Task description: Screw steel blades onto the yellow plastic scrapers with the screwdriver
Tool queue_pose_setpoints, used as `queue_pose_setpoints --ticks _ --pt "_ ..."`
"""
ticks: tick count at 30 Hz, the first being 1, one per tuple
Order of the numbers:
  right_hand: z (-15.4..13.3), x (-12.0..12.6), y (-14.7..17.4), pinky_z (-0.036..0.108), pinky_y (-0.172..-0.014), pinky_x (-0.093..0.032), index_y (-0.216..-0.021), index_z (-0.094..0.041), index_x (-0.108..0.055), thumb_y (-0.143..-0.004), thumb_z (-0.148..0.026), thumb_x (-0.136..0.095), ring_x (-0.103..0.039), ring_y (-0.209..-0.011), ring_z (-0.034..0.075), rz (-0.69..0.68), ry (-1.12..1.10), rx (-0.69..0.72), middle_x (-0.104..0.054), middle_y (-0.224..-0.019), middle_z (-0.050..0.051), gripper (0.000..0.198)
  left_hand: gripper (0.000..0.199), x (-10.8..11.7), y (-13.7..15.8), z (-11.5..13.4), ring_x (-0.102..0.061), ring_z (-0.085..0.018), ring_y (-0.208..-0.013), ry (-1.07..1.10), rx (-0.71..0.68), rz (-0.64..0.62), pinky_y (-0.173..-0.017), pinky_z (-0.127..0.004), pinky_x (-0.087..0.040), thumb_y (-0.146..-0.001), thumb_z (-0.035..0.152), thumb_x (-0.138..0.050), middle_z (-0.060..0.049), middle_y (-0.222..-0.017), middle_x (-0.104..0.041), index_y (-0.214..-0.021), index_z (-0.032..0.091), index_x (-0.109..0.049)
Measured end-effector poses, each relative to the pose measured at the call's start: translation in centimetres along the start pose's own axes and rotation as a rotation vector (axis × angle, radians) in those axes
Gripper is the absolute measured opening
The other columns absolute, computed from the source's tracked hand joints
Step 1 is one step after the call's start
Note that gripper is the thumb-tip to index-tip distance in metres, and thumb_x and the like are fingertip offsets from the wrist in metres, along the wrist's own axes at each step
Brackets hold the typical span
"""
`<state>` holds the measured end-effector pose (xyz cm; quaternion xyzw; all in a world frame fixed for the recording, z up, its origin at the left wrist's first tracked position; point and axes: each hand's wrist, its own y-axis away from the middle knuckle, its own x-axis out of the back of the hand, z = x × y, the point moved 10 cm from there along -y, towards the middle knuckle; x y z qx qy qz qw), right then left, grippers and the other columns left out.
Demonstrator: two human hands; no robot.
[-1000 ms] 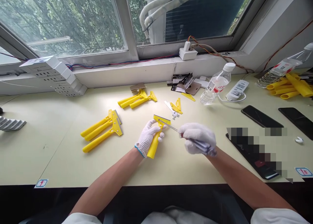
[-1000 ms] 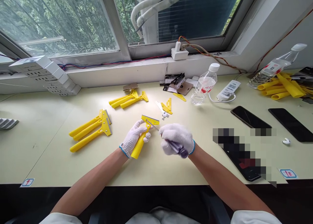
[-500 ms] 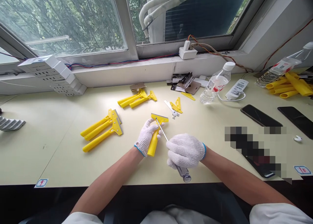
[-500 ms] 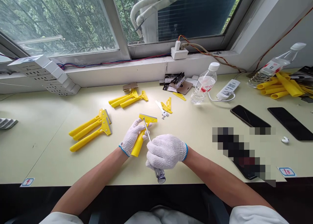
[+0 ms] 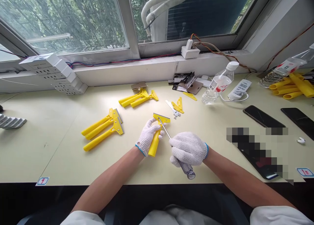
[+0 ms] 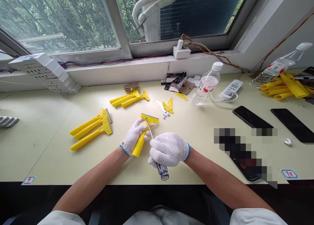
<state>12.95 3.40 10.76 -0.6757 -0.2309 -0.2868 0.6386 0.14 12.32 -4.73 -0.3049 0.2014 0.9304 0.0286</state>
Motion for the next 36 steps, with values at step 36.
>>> queue_pose_setpoints --ticks 36 --pt "12.1 8.7 -4.6 0.040 -0.087 -0.062 -0.127 -0.028 -0.063 -0.111 -0.028 -0.062 -0.075 -0.098 0.022 0.216 -0.150 -0.509 -0.071 -0.119 0.006 0.017 0.068 0.6 -0.8 -0.3 -0.065 -0.011 -0.062 -0.058 0.089 -0.063 -0.052 -0.021 -0.049 -0.080 0.020 -0.089 -0.018 -0.126 -0.078 -0.137 0.024 -0.052"
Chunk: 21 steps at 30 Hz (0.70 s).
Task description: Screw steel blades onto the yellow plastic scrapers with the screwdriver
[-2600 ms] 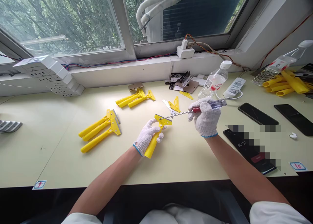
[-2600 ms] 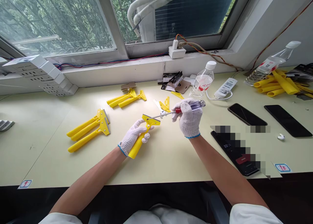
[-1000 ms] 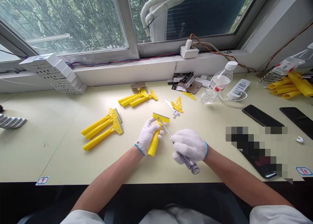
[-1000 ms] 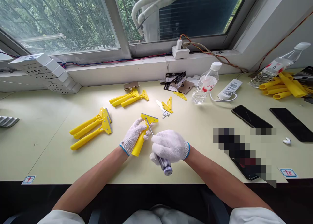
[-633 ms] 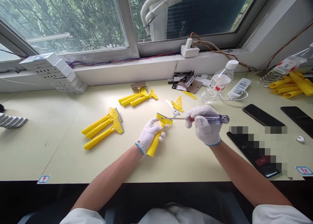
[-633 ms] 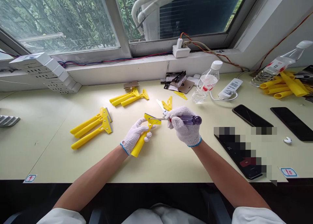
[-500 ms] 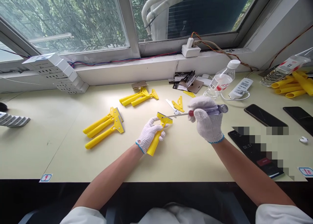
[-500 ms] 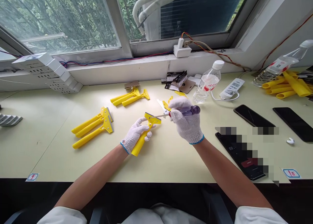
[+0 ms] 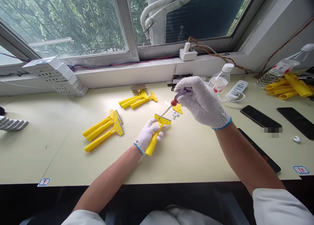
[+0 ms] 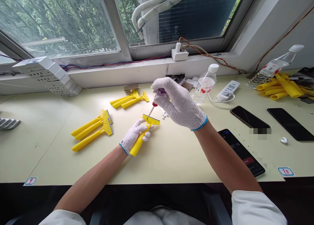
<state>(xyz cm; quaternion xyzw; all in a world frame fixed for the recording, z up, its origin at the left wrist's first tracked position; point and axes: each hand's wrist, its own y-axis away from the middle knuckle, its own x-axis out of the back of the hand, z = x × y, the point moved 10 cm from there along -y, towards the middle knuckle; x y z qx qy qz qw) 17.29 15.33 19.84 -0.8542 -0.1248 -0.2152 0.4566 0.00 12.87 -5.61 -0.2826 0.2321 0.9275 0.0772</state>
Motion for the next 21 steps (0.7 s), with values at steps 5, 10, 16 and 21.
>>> queue_pose_setpoints --ticks 5,10,16,21 --pt "-1.8 1.0 -2.0 0.039 -0.087 -0.060 -0.123 -0.025 -0.072 -0.106 -0.023 -0.066 -0.076 -0.095 0.023 -0.170 0.181 -0.021 -0.079 -0.111 0.005 0.018 0.068 0.1 0.1 0.1 -0.065 -0.011 -0.063 0.030 0.010 0.012 -0.051 -0.021 -0.049 -0.082 0.018 -0.088 -0.016 -0.125 -0.078 -0.139 0.024 -0.052" --pt "-1.3 1.9 -1.5 0.038 -0.076 -0.052 -0.104 -0.026 -0.075 -0.105 -0.038 -0.075 -0.073 -0.080 0.025 -0.199 0.413 -0.139 -0.078 -0.086 0.004 0.012 0.066 0.2 0.2 0.2 -0.065 -0.011 -0.063 0.021 -0.011 0.029 -0.052 -0.022 -0.050 -0.083 0.019 -0.087 -0.017 -0.126 -0.078 -0.139 0.023 -0.053" --pt "0.1 2.6 -0.7 0.041 -0.075 -0.050 -0.086 -0.025 -0.070 -0.102 -0.055 -0.076 -0.068 -0.080 0.030 -0.152 0.603 -0.227 -0.067 -0.075 0.008 0.034 0.065 0.2 0.2 0.3 -0.065 -0.011 -0.063 0.005 -0.020 0.022 -0.051 -0.022 -0.050 -0.081 0.020 -0.089 -0.016 -0.124 -0.078 -0.136 0.023 -0.055" --pt "-1.2 1.0 -0.7 0.039 -0.083 -0.054 -0.102 -0.022 -0.073 -0.103 -0.025 -0.066 -0.069 -0.092 0.025 -0.330 0.386 -0.042 -0.072 -0.113 0.011 0.008 0.067 0.5 0.3 0.4 -0.066 -0.011 -0.064 0.002 -0.029 0.045 -0.052 -0.022 -0.051 -0.081 0.020 -0.089 -0.017 -0.127 -0.077 -0.138 0.023 -0.055"
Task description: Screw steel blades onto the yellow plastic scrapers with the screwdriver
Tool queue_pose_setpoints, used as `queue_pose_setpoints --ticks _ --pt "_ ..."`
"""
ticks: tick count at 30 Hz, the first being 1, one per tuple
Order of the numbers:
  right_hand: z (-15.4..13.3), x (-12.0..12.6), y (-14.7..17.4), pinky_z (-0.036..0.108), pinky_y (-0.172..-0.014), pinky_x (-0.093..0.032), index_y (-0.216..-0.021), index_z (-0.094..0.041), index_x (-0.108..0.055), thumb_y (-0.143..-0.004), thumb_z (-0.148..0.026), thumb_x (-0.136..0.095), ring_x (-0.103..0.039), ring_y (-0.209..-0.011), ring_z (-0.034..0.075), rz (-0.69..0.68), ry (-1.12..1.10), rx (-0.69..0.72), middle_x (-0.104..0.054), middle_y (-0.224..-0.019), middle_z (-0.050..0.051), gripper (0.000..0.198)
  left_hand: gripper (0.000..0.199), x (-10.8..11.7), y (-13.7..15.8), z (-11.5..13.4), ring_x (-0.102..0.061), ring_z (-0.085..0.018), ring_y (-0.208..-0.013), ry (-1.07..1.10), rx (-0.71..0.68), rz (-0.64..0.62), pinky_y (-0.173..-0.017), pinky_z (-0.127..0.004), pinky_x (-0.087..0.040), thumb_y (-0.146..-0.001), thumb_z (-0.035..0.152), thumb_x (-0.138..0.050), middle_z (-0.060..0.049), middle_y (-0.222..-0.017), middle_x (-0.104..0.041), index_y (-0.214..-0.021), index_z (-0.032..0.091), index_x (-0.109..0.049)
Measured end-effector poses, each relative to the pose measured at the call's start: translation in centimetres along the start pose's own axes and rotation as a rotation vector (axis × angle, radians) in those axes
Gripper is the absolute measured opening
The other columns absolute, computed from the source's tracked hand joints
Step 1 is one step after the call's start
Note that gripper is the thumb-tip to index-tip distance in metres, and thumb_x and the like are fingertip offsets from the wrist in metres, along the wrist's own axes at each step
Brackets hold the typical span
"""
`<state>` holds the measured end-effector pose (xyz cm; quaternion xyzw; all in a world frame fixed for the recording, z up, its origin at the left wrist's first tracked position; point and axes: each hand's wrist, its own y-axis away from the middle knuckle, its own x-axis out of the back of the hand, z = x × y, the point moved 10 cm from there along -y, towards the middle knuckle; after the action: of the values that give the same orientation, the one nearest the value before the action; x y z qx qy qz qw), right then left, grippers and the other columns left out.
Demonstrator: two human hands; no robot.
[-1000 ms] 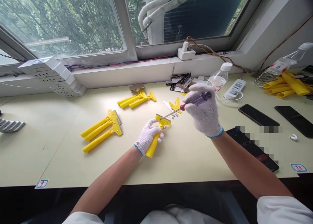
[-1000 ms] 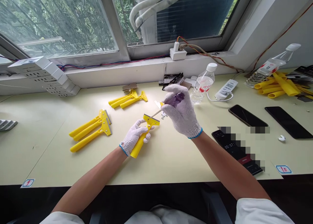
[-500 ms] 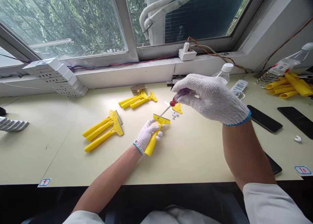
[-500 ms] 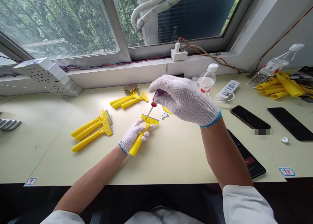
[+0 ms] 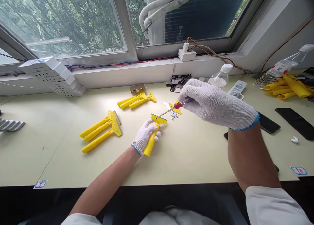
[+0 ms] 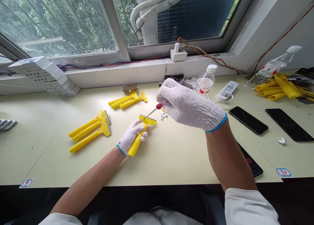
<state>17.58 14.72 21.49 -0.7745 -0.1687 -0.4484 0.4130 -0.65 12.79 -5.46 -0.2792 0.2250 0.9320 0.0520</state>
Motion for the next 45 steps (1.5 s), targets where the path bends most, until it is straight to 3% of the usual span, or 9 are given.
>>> queue_pose_setpoints --ticks 4,10,16,24,29,32,38,42,45 --pt "-0.3 0.1 0.1 0.038 -0.080 -0.052 -0.103 -0.024 -0.073 -0.107 -0.028 -0.065 -0.071 -0.089 0.024 -0.023 -0.030 0.045 -0.075 -0.102 0.007 0.010 0.067 0.0 -0.1 -0.1 -0.067 -0.012 -0.065 -0.027 -0.005 -0.012 -0.053 -0.023 -0.053 -0.081 0.022 -0.089 -0.018 -0.129 -0.077 -0.138 0.023 -0.054" --pt "0.1 0.1 0.2 0.038 -0.070 -0.046 -0.102 -0.025 -0.072 -0.104 -0.044 -0.073 -0.068 -0.076 0.027 0.082 0.139 -0.101 -0.074 -0.082 0.005 0.019 0.067 -0.1 -0.1 0.0 -0.067 -0.012 -0.064 -0.055 -0.005 0.004 -0.052 -0.024 -0.052 -0.079 0.022 -0.089 -0.018 -0.126 -0.078 -0.136 0.022 -0.054" --pt "-1.2 0.3 0.4 0.038 -0.079 -0.048 -0.097 -0.024 -0.071 -0.106 -0.026 -0.064 -0.066 -0.087 0.025 -0.012 0.040 0.025 -0.073 -0.104 0.009 0.011 0.066 -0.1 0.0 0.0 -0.067 -0.012 -0.065 -0.053 -0.001 -0.014 -0.054 -0.024 -0.053 -0.080 0.022 -0.089 -0.019 -0.128 -0.078 -0.136 0.023 -0.055" --pt "1.2 0.1 0.4 0.037 -0.071 -0.045 -0.097 -0.025 -0.070 -0.105 -0.040 -0.073 -0.067 -0.077 0.026 0.071 0.149 -0.110 -0.071 -0.081 0.006 0.018 0.065 -0.2 0.0 0.1 -0.067 -0.012 -0.064 -0.080 0.001 -0.013 -0.053 -0.024 -0.052 -0.080 0.024 -0.090 -0.018 -0.126 -0.079 -0.134 0.022 -0.054" --pt "-0.8 -0.1 0.4 0.039 -0.079 -0.051 -0.099 -0.025 -0.068 -0.108 -0.029 -0.062 -0.067 -0.087 0.025 0.003 0.038 0.040 -0.074 -0.107 0.009 0.012 0.065 -0.2 -0.1 0.0 -0.068 -0.013 -0.064 -0.083 0.001 -0.029 -0.053 -0.024 -0.052 -0.079 0.023 -0.089 -0.018 -0.125 -0.079 -0.134 0.022 -0.054" --pt "-0.8 0.0 0.4 0.039 -0.078 -0.050 -0.099 -0.025 -0.070 -0.110 -0.031 -0.060 -0.069 -0.085 0.025 -0.021 0.041 0.046 -0.074 -0.101 0.008 0.016 0.065 -0.2 -0.1 -0.1 -0.068 -0.013 -0.065 -0.094 0.004 -0.035 -0.054 -0.025 -0.052 -0.080 0.024 -0.089 -0.018 -0.125 -0.079 -0.134 0.022 -0.054" --pt "-0.1 0.1 0.3 0.039 -0.069 -0.046 -0.099 -0.025 -0.070 -0.106 -0.046 -0.070 -0.068 -0.077 0.027 0.083 0.171 -0.095 -0.072 -0.083 0.007 0.022 0.066 -0.3 -0.1 0.0 -0.068 -0.014 -0.064 -0.106 0.009 -0.029 -0.053 -0.025 -0.052 -0.078 0.025 -0.091 -0.020 -0.125 -0.079 -0.133 0.021 -0.053" --pt "-1.7 -0.3 0.2 0.039 -0.078 -0.051 -0.104 -0.023 -0.072 -0.106 -0.028 -0.064 -0.070 -0.089 0.026 0.000 0.072 0.020 -0.075 -0.106 0.011 0.010 0.064 -0.2 -0.2 -0.2 -0.069 -0.014 -0.065 -0.102 0.009 -0.050 -0.053 -0.025 -0.052 -0.081 0.025 -0.090 -0.020 -0.126 -0.080 -0.133 0.022 -0.053" --pt "-1.8 -0.3 0.4 0.038 -0.078 -0.048 -0.101 -0.024 -0.074 -0.108 -0.025 -0.060 -0.068 -0.087 0.024 -0.050 0.082 0.056 -0.074 -0.104 0.009 0.016 0.062 -0.2 -0.2 -0.2 -0.069 -0.014 -0.065 -0.109 0.001 -0.059 -0.054 -0.025 -0.053 -0.083 0.025 -0.089 -0.019 -0.126 -0.080 -0.134 0.022 -0.054"
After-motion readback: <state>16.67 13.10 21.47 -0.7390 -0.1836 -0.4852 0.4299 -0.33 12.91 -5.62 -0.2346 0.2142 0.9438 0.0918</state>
